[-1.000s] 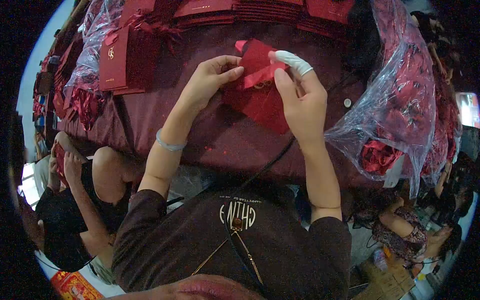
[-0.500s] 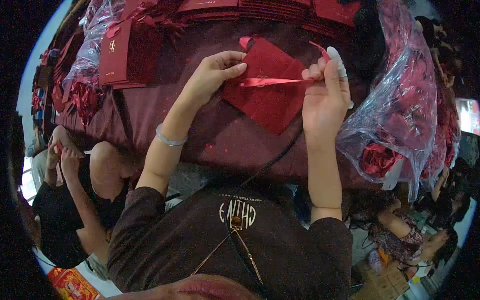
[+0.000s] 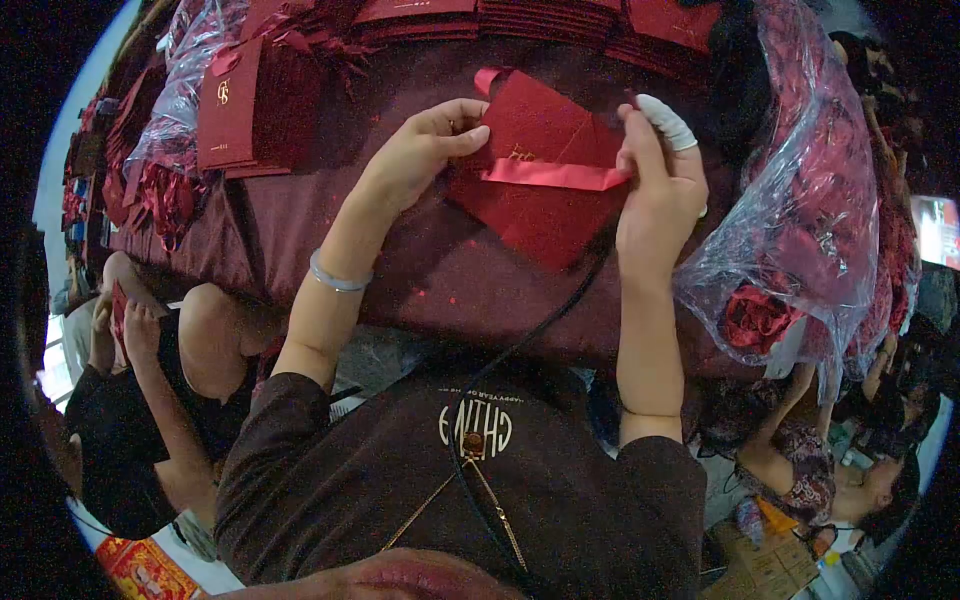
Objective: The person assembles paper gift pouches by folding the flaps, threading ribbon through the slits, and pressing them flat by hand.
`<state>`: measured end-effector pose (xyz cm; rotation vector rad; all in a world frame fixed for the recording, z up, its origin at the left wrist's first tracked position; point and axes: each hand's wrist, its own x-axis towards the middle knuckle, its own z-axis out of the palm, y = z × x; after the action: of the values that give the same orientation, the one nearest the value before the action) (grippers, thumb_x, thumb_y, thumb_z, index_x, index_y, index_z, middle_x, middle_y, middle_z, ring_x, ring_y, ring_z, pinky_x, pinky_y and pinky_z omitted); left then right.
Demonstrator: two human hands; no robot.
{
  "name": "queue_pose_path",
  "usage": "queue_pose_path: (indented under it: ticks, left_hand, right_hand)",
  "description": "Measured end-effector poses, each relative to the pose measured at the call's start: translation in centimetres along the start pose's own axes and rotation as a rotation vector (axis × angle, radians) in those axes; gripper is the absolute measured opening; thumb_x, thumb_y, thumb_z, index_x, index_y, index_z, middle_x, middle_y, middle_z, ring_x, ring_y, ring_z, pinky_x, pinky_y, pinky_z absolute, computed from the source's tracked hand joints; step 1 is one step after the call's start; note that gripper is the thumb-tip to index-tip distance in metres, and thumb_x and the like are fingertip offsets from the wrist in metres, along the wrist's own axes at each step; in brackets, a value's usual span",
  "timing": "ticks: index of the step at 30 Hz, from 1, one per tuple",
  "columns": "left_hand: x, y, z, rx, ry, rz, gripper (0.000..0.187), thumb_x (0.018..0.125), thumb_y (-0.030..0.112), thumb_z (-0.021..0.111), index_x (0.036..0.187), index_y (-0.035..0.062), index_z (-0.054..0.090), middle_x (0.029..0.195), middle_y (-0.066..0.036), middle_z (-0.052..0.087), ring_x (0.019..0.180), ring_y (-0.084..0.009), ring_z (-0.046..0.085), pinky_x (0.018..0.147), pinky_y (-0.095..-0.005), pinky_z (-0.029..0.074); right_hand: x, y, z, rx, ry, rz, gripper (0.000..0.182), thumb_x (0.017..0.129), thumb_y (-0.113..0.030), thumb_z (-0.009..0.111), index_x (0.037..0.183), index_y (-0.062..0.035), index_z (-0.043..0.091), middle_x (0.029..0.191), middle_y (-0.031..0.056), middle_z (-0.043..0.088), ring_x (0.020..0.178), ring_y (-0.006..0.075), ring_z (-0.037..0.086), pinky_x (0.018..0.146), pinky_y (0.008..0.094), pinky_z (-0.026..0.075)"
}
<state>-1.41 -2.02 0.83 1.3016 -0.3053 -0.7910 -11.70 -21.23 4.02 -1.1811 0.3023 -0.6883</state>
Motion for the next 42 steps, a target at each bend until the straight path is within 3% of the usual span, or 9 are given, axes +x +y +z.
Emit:
queue_pose_path:
  ticks: [4,6,7,10,11,22,24,37,42]
  left_hand:
    - [-0.3,0.6,0.7,-0.026,-0.029,-0.020,0.027,0.090,0.007,0.055,0.116,-0.0013,0.053,0.108,-0.003,0.059,0.099,-0.0109,0.054,0.091,-0.0250,0.040]
    - [-0.9,1.2,1.8,-0.091,0.014,-0.044,0.030,0.090,0.007,0.055,0.118,-0.0024,0.053,0.110,-0.005,0.059,0.101,-0.0120,0.054,0.093,-0.0258,0.039]
    - [-0.8,1.1,1.7,-0.091,0.013,-0.044,0.030,0.090,0.007,0.055,0.118,-0.0024,0.053,0.110,-0.005,0.059,0.101,-0.0120,0.054,0.093,-0.0258,0.039]
    - [-0.5,0.9,1.5,-0.090,-0.061,-0.147,0.032,0.091,0.008,0.054,0.120,-0.0037,0.051,0.111,-0.005,0.060,0.102,-0.0126,0.055,0.095,-0.0263,0.039]
    - [-0.6,1.0,1.6,-0.079,-0.054,-0.158,0.032,0.091,0.009,0.053,0.120,-0.0043,0.051,0.110,-0.005,0.060,0.102,-0.0124,0.055,0.094,-0.0264,0.039]
    - [-1.1,1.4,2.3,-0.078,0.004,-0.162,0.031,0.091,0.007,0.053,0.121,-0.0021,0.052,0.111,-0.003,0.059,0.102,-0.0107,0.054,0.092,-0.0262,0.040]
    - [-0.7,0.8,2.0,-0.140,-0.007,-0.122,0.027,0.090,0.004,0.052,0.116,-0.0013,0.055,0.101,-0.003,0.062,0.090,-0.0096,0.057,0.083,-0.0239,0.046]
    - [-0.2,0.1,1.0,-0.216,-0.134,-0.150,0.020,0.089,0.000,0.051,0.108,0.0017,0.056,0.098,-0.001,0.060,0.087,-0.0073,0.056,0.082,-0.0214,0.043]
    - [-0.1,-0.6,1.4,-0.098,0.033,-0.093,0.033,0.089,0.004,0.055,0.121,-0.0032,0.052,0.104,-0.004,0.061,0.092,-0.0093,0.056,0.086,-0.0218,0.043]
  right_hand:
    - [-1.1,1.1,1.3,-0.367,-0.129,-0.158,0.018,0.084,-0.006,0.064,0.100,0.0022,0.066,0.094,0.0080,0.067,0.085,0.0144,0.062,0.078,0.0243,0.047]
    - [-1.2,1.6,1.2,-0.665,-0.239,-0.305,0.017,0.082,-0.005,0.066,0.098,0.0003,0.067,0.093,0.0099,0.067,0.085,0.0154,0.063,0.078,0.0255,0.047]
    - [-1.5,1.5,1.3,-0.692,-0.265,-0.232,0.017,0.084,-0.004,0.064,0.100,0.0013,0.066,0.096,0.0055,0.066,0.090,0.0109,0.059,0.083,0.0239,0.044]
    - [-1.2,1.9,1.3,-0.779,-0.302,-0.241,0.015,0.084,-0.005,0.063,0.097,0.0007,0.066,0.093,0.0067,0.066,0.088,0.0128,0.060,0.081,0.0247,0.044]
    - [-1.0,2.3,1.2,-0.801,-0.300,-0.320,0.013,0.083,-0.012,0.064,0.091,-0.0023,0.067,0.088,0.0104,0.064,0.083,0.0242,0.062,0.074,0.0314,0.047]
    - [-0.9,2.5,1.2,-0.809,-0.286,-0.296,0.014,0.083,-0.012,0.064,0.092,-0.0022,0.066,0.090,0.0103,0.064,0.084,0.0243,0.062,0.075,0.0321,0.047]
    - [-0.9,2.4,1.4,-0.802,-0.289,-0.293,0.014,0.083,-0.012,0.063,0.092,-0.0021,0.066,0.090,0.0104,0.064,0.084,0.0243,0.062,0.075,0.0322,0.047]
    - [-1.3,1.6,1.6,-0.779,-0.280,-0.320,0.013,0.083,-0.011,0.063,0.092,-0.0021,0.065,0.091,0.0101,0.062,0.085,0.0239,0.061,0.076,0.0325,0.046]
    - [-1.1,1.9,1.3,-0.860,-0.309,-0.358,0.013,0.083,-0.013,0.063,0.092,-0.0038,0.066,0.091,0.0102,0.061,0.085,0.0254,0.060,0.076,0.0334,0.046]
